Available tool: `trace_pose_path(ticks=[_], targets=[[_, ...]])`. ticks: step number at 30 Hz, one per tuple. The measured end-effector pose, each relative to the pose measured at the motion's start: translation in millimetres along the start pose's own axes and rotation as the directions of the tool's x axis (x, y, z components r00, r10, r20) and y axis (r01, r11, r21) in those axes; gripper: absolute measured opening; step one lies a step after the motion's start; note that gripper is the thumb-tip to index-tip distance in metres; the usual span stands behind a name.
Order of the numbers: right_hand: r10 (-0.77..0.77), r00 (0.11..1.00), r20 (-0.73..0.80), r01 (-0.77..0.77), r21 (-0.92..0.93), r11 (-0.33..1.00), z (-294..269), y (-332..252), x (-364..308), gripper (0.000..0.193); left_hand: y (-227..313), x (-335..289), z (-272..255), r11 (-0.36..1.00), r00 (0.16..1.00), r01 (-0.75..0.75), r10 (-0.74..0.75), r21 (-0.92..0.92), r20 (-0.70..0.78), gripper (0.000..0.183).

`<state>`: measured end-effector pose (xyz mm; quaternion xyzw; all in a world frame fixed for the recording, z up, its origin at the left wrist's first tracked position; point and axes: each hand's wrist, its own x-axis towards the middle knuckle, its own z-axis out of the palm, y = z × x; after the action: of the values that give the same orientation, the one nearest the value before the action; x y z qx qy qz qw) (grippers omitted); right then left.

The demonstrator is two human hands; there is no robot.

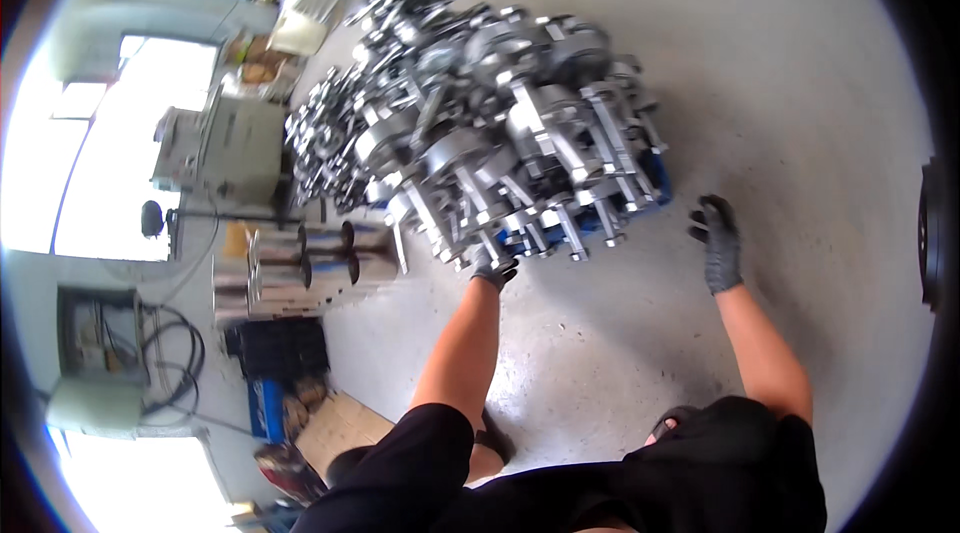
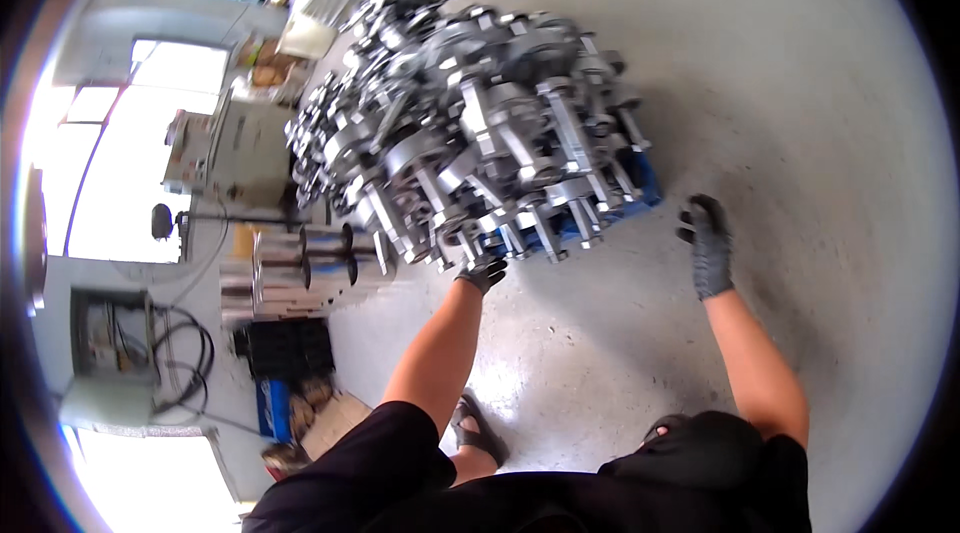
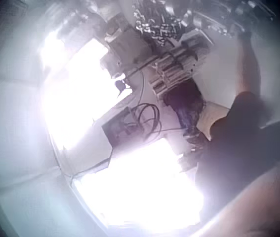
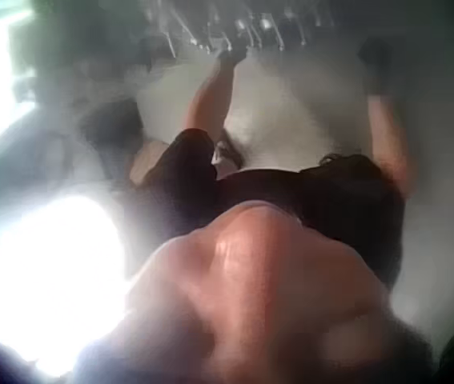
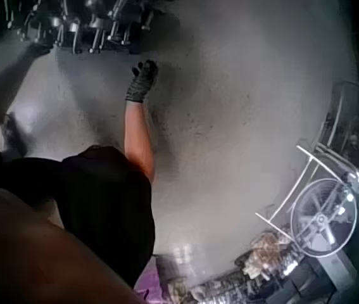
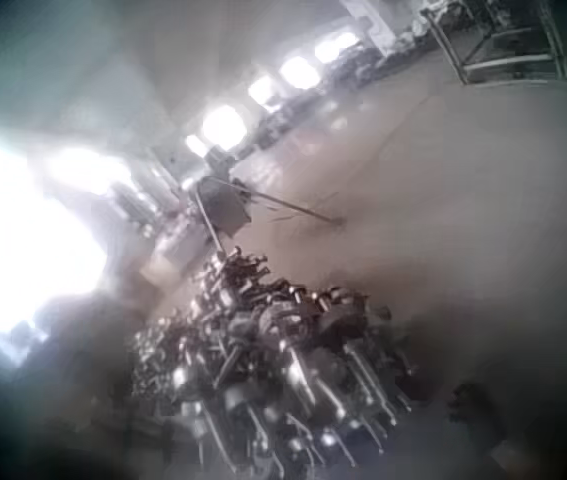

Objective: The person picks up cardboard pieces from the floor and moves them aside, rearranges blue crates containing metal rotor assemblies, pulls a stack of cylindrical metal housings closer, and arranges the rotor assemblies inside a crate by hand.

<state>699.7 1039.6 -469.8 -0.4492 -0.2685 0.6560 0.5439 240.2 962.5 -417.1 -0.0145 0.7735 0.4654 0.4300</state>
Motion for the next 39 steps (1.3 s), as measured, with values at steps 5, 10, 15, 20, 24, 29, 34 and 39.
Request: trace_pose_path(ticks=[5, 10, 15, 20, 24, 29, 34, 39], targets=[[-0.33, 0.941, 0.076, 0.339, -0.187, 0.922, 19, -120, -22, 0.054, -22, 0, 22, 0.999, 0.999, 0.041, -0.041, 0.032, 0.011, 0.051], [-0.695, 0.591, 0.41, 0.805, -0.246, 0.539, 163, -234, -86, 0.064, -24, 33, -9, 0.994, 0.999, 0.019, -0.024, 0.111, 0.039, 0.049], [-0.572, 0.193, 0.797, 0.971, -0.241, -0.007, 296, -254, -121, 0.068, -31, 5, -22, 0.997, 0.946, 0.074, -0.073, 0.01, 0.315, 0.06], [-0.436, 0.228, 0.871, 0.78, -0.432, -0.453, 401, -233, -114, 0.063, -47, -44, -46, 0.991, 0.889, -0.135, 0.113, 0.019, 0.443, 0.062], [-0.45, 0.451, 0.77, 0.674, -0.625, -0.394, 503, -194, -127, 0.058, -82, 36, -162, 0.683, 0.763, -0.642, 0.527, 0.347, 0.374, 0.06], [-0.472, 0.459, 0.753, 0.573, -0.656, -0.49, 443, -209, -96, 0.035, -56, 33, -147, 0.662, 0.761, -0.635, 0.445, 0.399, 0.472, 0.049], [-0.443, 0.392, 0.806, 0.593, -0.59, -0.549, 466, -189, -81, 0.032, -62, 57, -184, 0.772, 0.739, -0.624, 0.533, 0.12, 0.412, 0.035], [-0.401, 0.315, 0.86, 0.483, -0.509, -0.713, 451, -201, -64, 0.035, 83, 13, -227, 0.69, 0.638, -0.723, 0.662, 0.013, 0.393, 0.036]])
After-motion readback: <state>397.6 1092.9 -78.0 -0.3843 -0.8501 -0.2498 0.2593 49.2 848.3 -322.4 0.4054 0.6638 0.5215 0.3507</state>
